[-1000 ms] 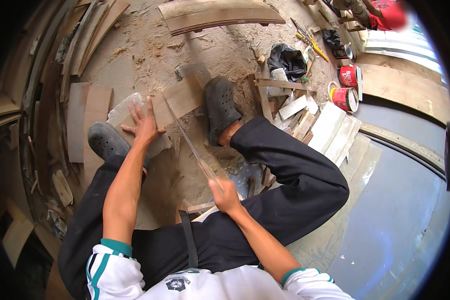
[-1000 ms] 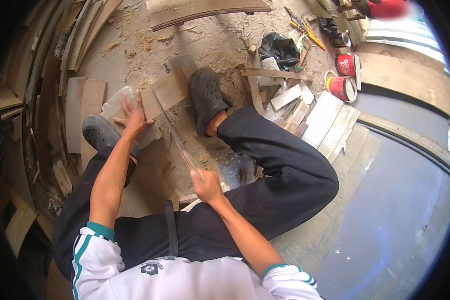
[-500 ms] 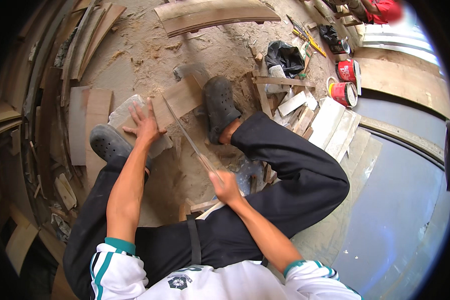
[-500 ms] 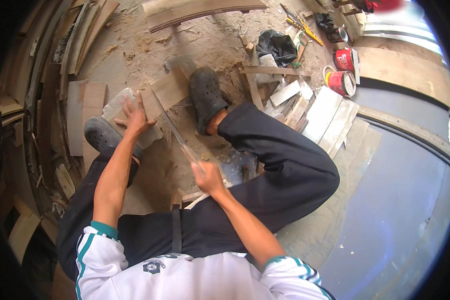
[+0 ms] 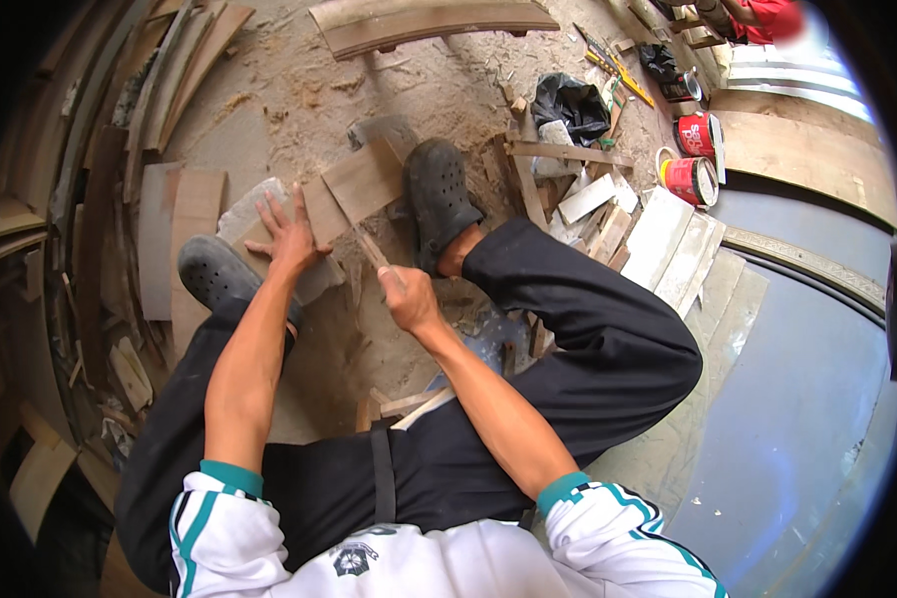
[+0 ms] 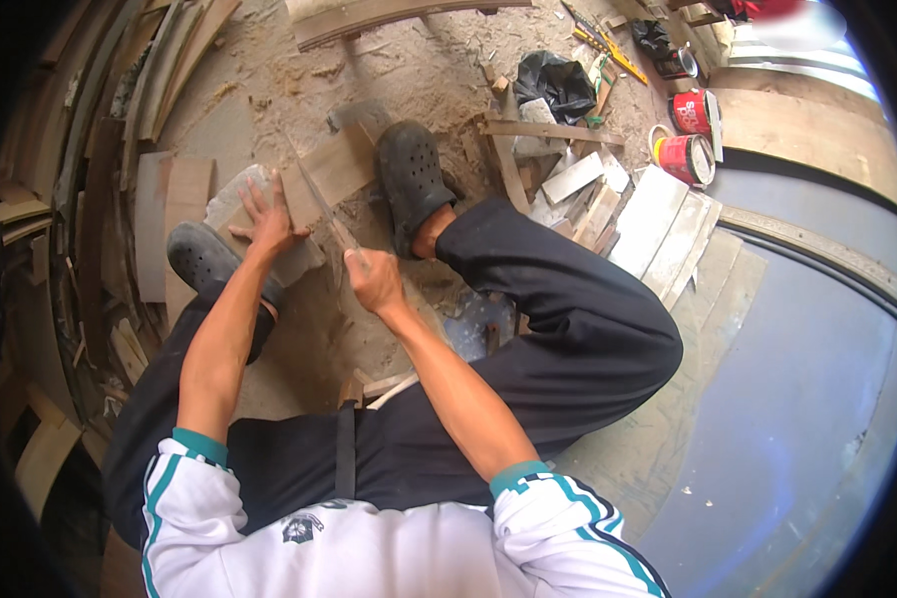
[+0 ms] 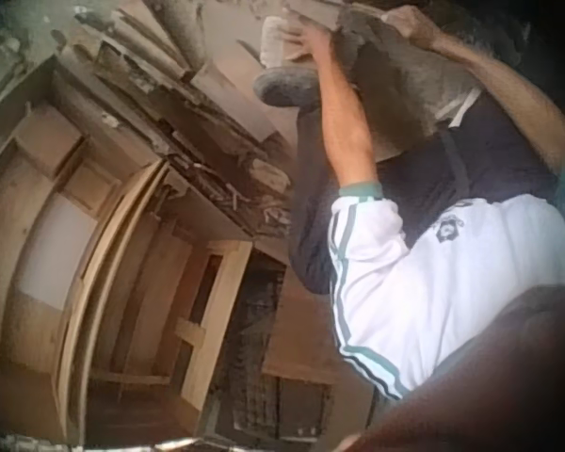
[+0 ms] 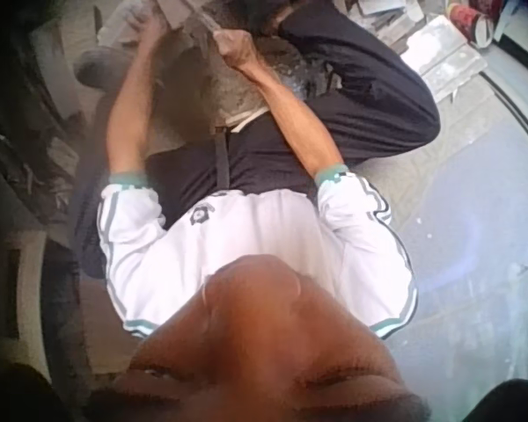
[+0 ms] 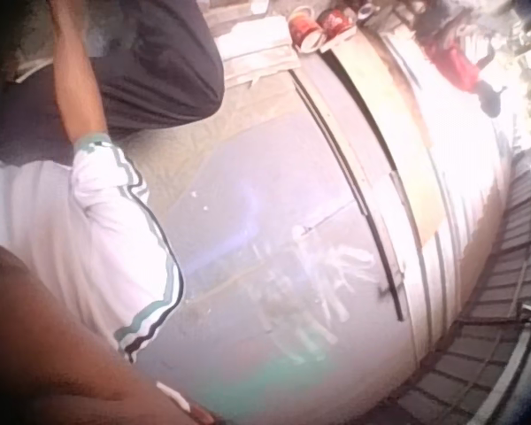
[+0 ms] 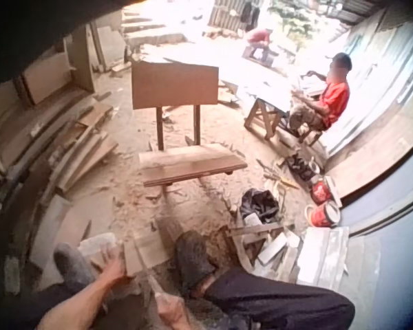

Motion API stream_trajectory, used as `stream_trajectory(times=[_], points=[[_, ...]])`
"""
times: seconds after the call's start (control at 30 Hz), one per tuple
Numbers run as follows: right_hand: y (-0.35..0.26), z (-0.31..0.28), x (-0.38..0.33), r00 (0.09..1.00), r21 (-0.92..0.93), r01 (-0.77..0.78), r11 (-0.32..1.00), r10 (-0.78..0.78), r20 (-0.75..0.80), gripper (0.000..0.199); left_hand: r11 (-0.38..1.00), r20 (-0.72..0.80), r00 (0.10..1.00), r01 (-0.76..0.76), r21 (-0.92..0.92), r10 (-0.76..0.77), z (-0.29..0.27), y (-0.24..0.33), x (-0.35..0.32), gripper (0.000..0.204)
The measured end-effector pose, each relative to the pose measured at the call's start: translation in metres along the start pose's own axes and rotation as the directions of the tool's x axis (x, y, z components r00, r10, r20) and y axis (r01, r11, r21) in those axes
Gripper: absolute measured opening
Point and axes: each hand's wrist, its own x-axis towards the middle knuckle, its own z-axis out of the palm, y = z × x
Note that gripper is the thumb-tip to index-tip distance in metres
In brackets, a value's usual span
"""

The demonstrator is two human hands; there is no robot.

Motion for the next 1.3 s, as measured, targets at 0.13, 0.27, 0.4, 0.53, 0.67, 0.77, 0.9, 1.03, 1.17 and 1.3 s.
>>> stream_trajectory(times=[0.13, 0.27, 0.4, 0.53, 0.67, 0.77, 0.9, 1.03, 1.17, 1.3], points=[[-0.006, -0.014, -0.065, 0.999, 0.026, 0.041, 0.999, -0.040, -0.023, 0.041, 0.996, 0.068, 0.994, 0.084, 0.016, -0.085, -0.005, -0.013, -0.008, 0.132], [-0.003, -0.034, -0.072, 0.993, -0.046, -0.047, 0.998, 0.051, 0.107, 0.040, 0.998, 0.051, 0.997, 0.056, -0.022, -0.055, -0.007, -0.007, -0.013, 0.132], [0.012, -0.002, 0.001, 0.999, 0.039, -0.028, 0.999, 0.026, 0.041, 0.039, 0.999, 0.044, 0.998, 0.039, -0.012, -0.039, -0.005, -0.003, -0.004, 0.131], [0.010, -0.022, -0.057, 0.994, 0.040, -0.062, 0.997, 0.058, 0.093, 0.042, 0.996, 0.100, 0.992, 0.080, 0.025, -0.083, -0.012, -0.007, -0.011, 0.131], [0.008, -0.025, -0.074, 0.989, -0.011, -0.059, 0.998, 0.060, 0.134, 0.040, 0.996, 0.069, 0.994, 0.087, 0.014, -0.087, -0.012, -0.018, -0.013, 0.131], [0.021, 0.006, 0.012, 0.998, 0.051, 0.016, 0.999, -0.019, 0.053, 0.043, 0.999, 0.060, 0.997, 0.042, -0.001, -0.042, -0.003, 0.003, -0.010, 0.132], [-0.022, 0.011, 0.051, 0.997, 0.012, -0.046, 0.999, 0.045, 0.067, 0.046, 0.999, 0.055, 0.997, 0.052, 0.003, -0.052, -0.002, -0.012, -0.008, 0.133], [-0.065, -0.015, 0.030, 0.983, 0.082, -0.172, 0.982, 0.165, 0.080, 0.049, 0.998, 0.056, 0.997, 0.055, 0.027, -0.057, -0.005, -0.012, -0.007, 0.136], [-0.101, -0.062, -0.040, 0.989, 0.240, -0.146, 0.960, 0.141, 0.039, 0.042, 0.999, 0.040, 0.999, 0.034, 0.025, -0.035, -0.002, -0.011, -0.010, 0.133], [-0.109, -0.105, -0.092, 0.982, 0.311, -0.182, 0.933, 0.188, 0.009, 0.039, 0.998, -0.114, 0.993, -0.028, 0.054, 0.034, -0.001, 0.006, -0.014, 0.128]])
